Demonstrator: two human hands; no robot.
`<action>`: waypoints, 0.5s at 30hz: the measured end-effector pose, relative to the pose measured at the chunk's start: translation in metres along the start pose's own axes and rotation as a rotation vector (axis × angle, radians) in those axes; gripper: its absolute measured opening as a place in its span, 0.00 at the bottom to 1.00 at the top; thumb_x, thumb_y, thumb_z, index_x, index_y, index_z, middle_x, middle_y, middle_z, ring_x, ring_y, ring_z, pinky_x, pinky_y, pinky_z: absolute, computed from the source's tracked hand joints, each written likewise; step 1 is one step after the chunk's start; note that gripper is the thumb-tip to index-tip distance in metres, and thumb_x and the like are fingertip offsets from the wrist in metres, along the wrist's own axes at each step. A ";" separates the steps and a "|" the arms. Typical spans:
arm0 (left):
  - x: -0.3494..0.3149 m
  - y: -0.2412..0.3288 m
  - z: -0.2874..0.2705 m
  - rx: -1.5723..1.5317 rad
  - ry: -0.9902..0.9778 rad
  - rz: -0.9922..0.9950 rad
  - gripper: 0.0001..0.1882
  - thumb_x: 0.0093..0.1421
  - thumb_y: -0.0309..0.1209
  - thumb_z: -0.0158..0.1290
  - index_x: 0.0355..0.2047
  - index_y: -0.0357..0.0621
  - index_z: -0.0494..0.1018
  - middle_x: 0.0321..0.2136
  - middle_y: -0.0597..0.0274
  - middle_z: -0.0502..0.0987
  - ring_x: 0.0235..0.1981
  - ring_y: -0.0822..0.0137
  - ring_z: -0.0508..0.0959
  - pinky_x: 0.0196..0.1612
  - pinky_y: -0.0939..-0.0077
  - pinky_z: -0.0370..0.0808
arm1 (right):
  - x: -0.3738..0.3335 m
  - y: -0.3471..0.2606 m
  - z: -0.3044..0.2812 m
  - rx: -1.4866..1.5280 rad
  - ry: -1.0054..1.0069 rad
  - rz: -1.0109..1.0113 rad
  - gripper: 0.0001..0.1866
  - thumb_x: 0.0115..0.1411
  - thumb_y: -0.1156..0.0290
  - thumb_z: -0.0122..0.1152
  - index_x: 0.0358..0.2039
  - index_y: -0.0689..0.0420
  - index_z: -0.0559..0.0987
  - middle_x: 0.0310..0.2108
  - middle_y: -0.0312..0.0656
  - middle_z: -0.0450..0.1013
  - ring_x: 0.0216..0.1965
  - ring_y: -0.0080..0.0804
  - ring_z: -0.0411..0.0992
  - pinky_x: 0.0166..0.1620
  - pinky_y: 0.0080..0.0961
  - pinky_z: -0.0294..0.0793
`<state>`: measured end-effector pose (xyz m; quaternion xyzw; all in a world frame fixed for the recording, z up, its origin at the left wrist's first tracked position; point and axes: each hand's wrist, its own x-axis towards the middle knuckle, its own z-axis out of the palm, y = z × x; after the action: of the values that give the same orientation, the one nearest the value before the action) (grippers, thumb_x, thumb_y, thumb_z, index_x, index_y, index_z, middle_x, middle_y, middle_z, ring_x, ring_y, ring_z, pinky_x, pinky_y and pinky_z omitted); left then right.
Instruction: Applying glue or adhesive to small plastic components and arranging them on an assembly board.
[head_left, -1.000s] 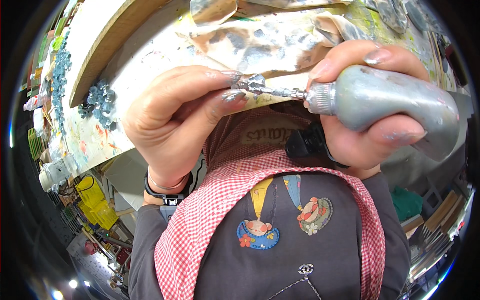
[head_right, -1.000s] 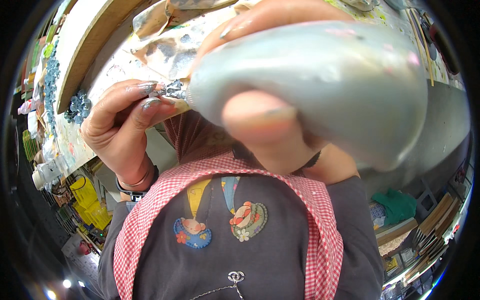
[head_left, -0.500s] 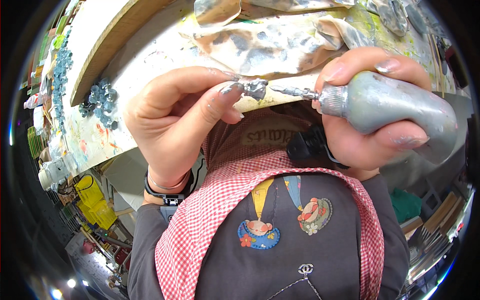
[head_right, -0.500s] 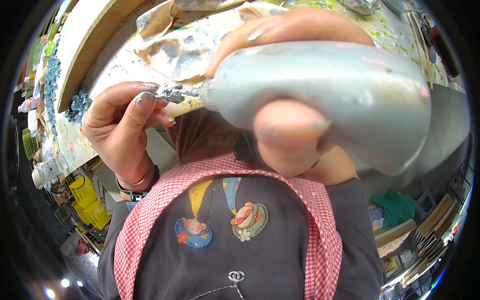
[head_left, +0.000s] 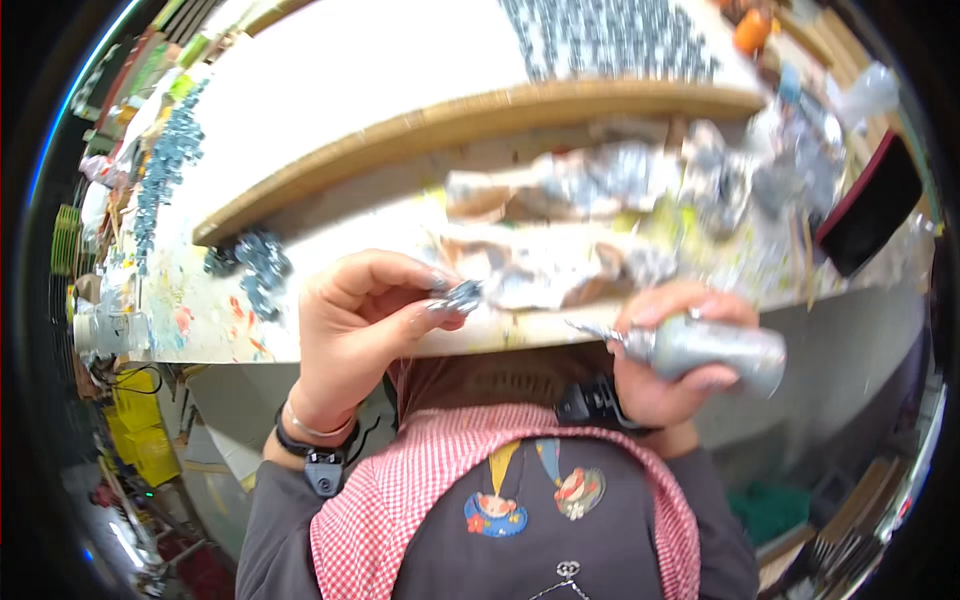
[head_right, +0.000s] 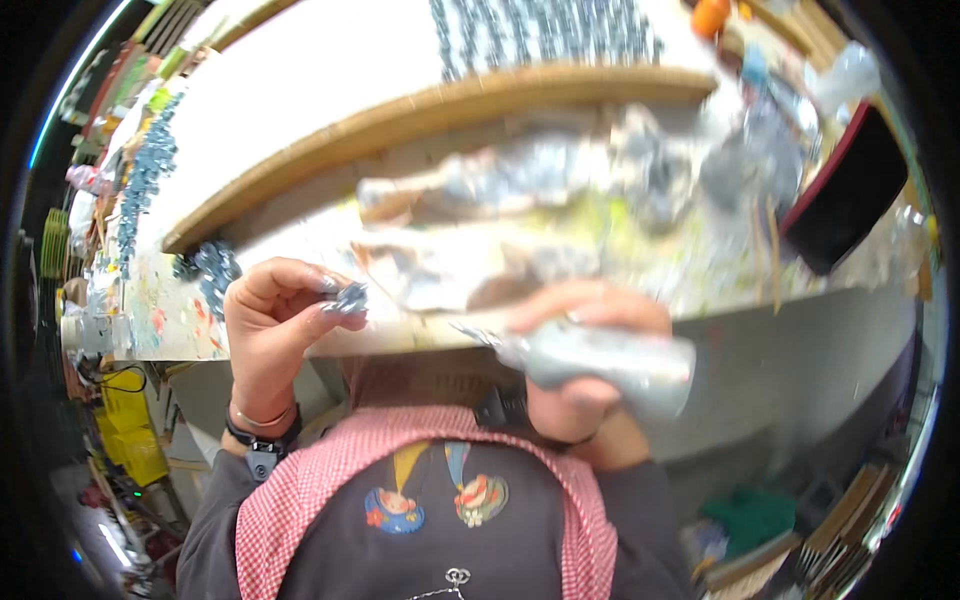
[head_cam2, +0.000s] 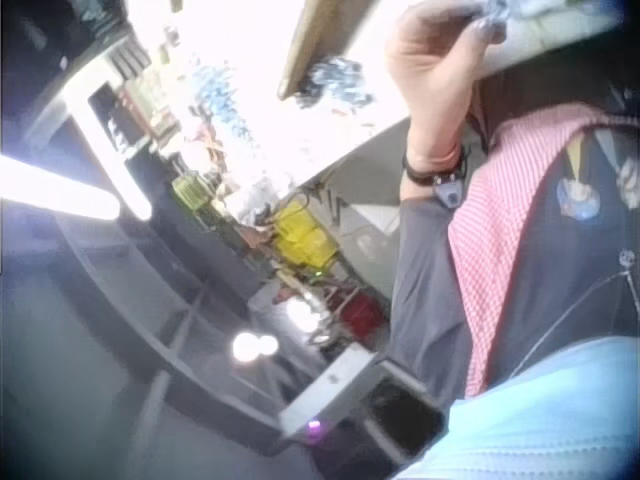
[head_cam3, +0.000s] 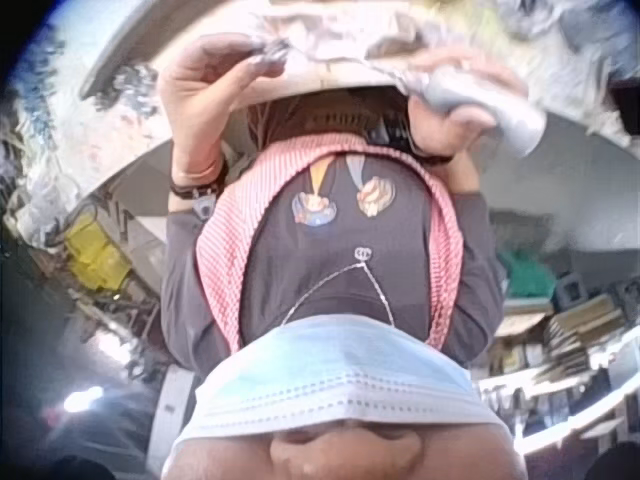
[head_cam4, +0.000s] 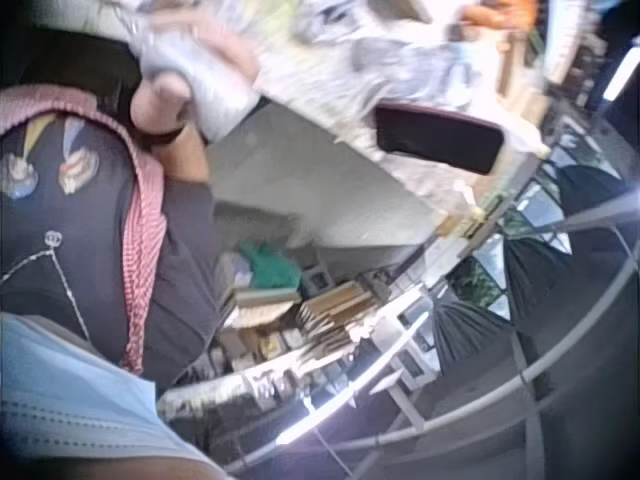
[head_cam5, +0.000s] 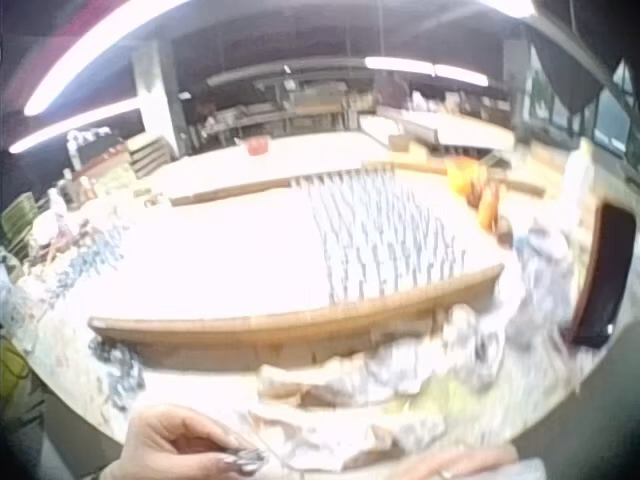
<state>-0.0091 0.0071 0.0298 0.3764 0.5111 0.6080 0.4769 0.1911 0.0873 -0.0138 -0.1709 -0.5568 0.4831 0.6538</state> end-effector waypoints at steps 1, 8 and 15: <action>0.000 0.005 -0.007 0.035 -0.013 0.080 0.08 0.48 0.12 0.50 0.30 0.29 0.69 0.28 0.53 0.74 0.31 0.67 0.77 0.36 0.76 0.76 | -0.002 -0.005 0.000 -0.043 0.065 -0.022 0.28 0.54 0.43 0.44 0.38 0.58 0.58 0.22 0.47 0.64 0.16 0.31 0.62 0.15 0.20 0.65; 0.059 0.055 -0.048 0.387 0.061 0.264 0.06 0.52 0.19 0.50 0.31 0.34 0.66 0.30 0.53 0.74 0.32 0.68 0.76 0.36 0.77 0.76 | 0.014 -0.004 -0.023 -0.025 0.218 -0.185 0.25 0.55 0.52 0.49 0.31 0.65 0.60 0.28 0.43 0.60 0.18 0.34 0.67 0.18 0.21 0.65; 0.179 0.075 -0.060 0.610 -0.055 0.191 0.06 0.49 0.19 0.50 0.28 0.29 0.66 0.26 0.54 0.73 0.29 0.68 0.76 0.32 0.78 0.76 | 0.022 -0.003 -0.036 -0.090 0.240 -0.195 0.23 0.53 0.53 0.52 0.32 0.63 0.61 0.29 0.42 0.60 0.20 0.35 0.67 0.20 0.22 0.64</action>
<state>-0.1279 0.1627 0.0868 0.5647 0.6190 0.4583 0.2964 0.2226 0.1153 -0.0112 -0.2017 -0.5098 0.3680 0.7510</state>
